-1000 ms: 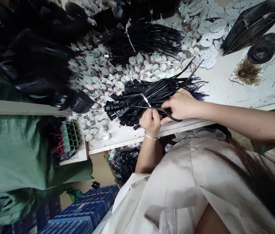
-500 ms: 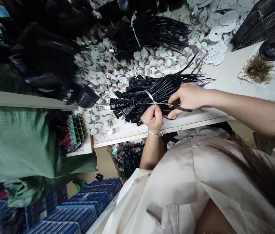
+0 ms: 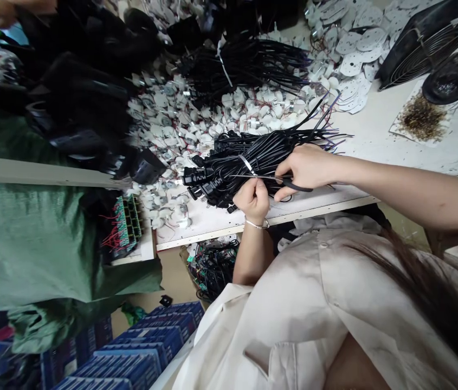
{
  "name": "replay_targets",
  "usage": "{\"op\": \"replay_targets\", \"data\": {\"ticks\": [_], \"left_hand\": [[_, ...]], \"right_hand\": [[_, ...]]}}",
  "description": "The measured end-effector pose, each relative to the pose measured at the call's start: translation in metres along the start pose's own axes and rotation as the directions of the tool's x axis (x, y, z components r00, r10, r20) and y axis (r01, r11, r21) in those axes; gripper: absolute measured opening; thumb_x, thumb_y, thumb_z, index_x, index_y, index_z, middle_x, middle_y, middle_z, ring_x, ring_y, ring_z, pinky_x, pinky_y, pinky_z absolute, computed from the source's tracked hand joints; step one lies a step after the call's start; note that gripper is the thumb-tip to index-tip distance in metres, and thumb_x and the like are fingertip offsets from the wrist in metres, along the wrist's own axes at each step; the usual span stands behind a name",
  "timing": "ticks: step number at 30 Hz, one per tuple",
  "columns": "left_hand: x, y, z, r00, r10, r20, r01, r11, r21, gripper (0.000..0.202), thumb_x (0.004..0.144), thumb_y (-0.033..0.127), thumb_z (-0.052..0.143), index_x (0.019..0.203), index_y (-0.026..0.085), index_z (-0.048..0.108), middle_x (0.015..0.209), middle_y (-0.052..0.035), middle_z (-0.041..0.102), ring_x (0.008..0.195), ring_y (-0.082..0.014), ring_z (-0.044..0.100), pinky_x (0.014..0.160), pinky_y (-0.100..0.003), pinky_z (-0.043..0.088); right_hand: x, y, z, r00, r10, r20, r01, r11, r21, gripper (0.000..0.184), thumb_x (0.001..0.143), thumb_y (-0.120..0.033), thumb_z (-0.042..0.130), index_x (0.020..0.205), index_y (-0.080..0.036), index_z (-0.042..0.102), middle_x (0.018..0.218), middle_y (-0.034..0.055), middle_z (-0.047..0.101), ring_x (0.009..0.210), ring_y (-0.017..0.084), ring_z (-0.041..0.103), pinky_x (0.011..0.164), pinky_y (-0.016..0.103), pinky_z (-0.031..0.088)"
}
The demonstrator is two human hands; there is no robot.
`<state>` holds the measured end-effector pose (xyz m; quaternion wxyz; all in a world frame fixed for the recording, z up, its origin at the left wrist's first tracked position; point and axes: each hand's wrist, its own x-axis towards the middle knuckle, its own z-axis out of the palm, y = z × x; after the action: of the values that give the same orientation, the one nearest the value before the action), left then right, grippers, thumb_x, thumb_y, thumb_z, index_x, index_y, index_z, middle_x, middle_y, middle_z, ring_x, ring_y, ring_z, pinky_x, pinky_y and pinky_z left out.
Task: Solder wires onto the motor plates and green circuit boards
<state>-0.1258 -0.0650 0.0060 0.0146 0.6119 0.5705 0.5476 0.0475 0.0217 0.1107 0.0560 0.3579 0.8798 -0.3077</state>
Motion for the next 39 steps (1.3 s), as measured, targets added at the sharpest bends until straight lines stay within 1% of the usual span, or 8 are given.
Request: {"op": "replay_targets", "data": {"ticks": [6, 12, 17, 19, 24, 31, 35, 39], "left_hand": [[-0.008, -0.008, 0.001, 0.988, -0.151, 0.034, 0.154, 0.984, -0.088, 0.033, 0.096, 0.041, 0.049, 0.078, 0.019, 0.065, 0.063, 0.0018, 0.063, 0.058, -0.0121, 0.062, 0.061, -0.025, 0.047], [-0.003, -0.003, 0.004, 0.974, -0.215, 0.07, 0.222, 0.968, -0.118, 0.032, 0.097, 0.042, 0.051, 0.081, 0.02, 0.066, 0.067, 0.0018, 0.063, 0.062, -0.0109, 0.062, 0.064, -0.024, 0.048], [-0.004, -0.004, 0.008, 0.967, -0.248, 0.055, 0.254, 0.954, -0.16, 0.033, 0.098, 0.045, 0.05, 0.087, 0.02, 0.067, 0.074, 0.0, 0.066, 0.069, -0.0134, 0.066, 0.069, -0.028, 0.051], [-0.005, -0.005, 0.008, 0.967, -0.247, 0.055, 0.253, 0.955, -0.158, 0.034, 0.099, 0.047, 0.05, 0.088, 0.02, 0.068, 0.074, 0.0003, 0.066, 0.068, -0.0133, 0.066, 0.068, -0.028, 0.051], [-0.005, -0.003, 0.008, 0.967, -0.254, 0.029, 0.255, 0.946, -0.202, 0.034, 0.098, 0.049, 0.051, 0.088, 0.021, 0.067, 0.067, 0.0024, 0.062, 0.06, -0.0117, 0.061, 0.062, -0.027, 0.049], [0.0, 0.012, 0.008, 0.935, -0.348, 0.062, 0.348, 0.876, -0.333, 0.037, 0.096, 0.056, 0.051, 0.086, 0.022, 0.063, 0.046, 0.0095, 0.041, 0.032, -0.0066, 0.039, 0.036, -0.022, 0.033], [0.002, 0.014, 0.008, 0.933, -0.355, 0.051, 0.346, 0.854, -0.388, 0.038, 0.096, 0.056, 0.053, 0.084, 0.021, 0.063, 0.046, 0.0098, 0.041, 0.031, -0.006, 0.038, 0.033, -0.02, 0.031], [-0.001, 0.01, 0.007, 0.939, -0.344, 0.021, 0.332, 0.886, -0.325, 0.037, 0.096, 0.054, 0.054, 0.086, 0.021, 0.065, 0.048, 0.0088, 0.044, 0.035, -0.0064, 0.042, 0.04, -0.022, 0.037]], "right_hand": [[0.007, 0.01, -0.01, 0.998, -0.016, 0.057, 0.007, 0.989, 0.15, 0.05, 0.067, -0.072, 0.073, 0.091, -0.029, 0.081, 0.065, -0.0016, 0.068, 0.069, 0.015, 0.055, 0.069, 0.028, 0.031], [-0.014, 0.003, -0.005, 0.998, 0.037, 0.055, -0.044, 0.99, 0.131, 0.06, 0.068, -0.071, 0.072, 0.105, -0.025, 0.078, 0.068, 0.0, 0.067, 0.067, 0.015, 0.053, 0.068, 0.028, 0.031], [-0.041, 0.021, -0.001, 0.975, 0.031, 0.221, -0.142, 0.851, 0.505, 0.063, 0.065, -0.074, 0.072, 0.1, -0.022, 0.077, 0.059, -0.0041, 0.056, 0.056, 0.01, 0.042, 0.059, 0.027, 0.029], [-0.042, 0.026, 0.001, 0.965, 0.03, 0.26, -0.18, 0.798, 0.575, 0.063, 0.064, -0.073, 0.074, 0.1, -0.021, 0.076, 0.056, -0.005, 0.053, 0.054, 0.009, 0.041, 0.057, 0.026, 0.029], [-0.033, 0.025, 0.003, 0.959, 0.005, 0.285, -0.191, 0.754, 0.628, 0.062, 0.063, -0.069, 0.079, 0.098, -0.019, 0.077, 0.053, -0.0054, 0.051, 0.052, 0.008, 0.04, 0.055, 0.026, 0.029], [-0.032, 0.033, 0.007, 0.968, -0.035, 0.25, -0.141, 0.746, 0.651, 0.061, 0.062, -0.07, 0.079, 0.095, -0.019, 0.078, 0.051, -0.0047, 0.051, 0.05, 0.008, 0.042, 0.053, 0.026, 0.03], [-0.031, 0.033, 0.008, 0.967, -0.023, 0.254, -0.157, 0.731, 0.664, 0.056, 0.063, -0.066, 0.08, 0.092, -0.018, 0.077, 0.049, -0.0063, 0.049, 0.047, 0.007, 0.04, 0.05, 0.025, 0.027], [-0.026, 0.031, 0.016, 0.971, -0.046, 0.233, -0.144, 0.664, 0.733, 0.055, 0.061, -0.061, 0.083, 0.093, -0.017, 0.075, 0.052, -0.0075, 0.049, 0.048, 0.005, 0.037, 0.05, 0.024, 0.025]]}}
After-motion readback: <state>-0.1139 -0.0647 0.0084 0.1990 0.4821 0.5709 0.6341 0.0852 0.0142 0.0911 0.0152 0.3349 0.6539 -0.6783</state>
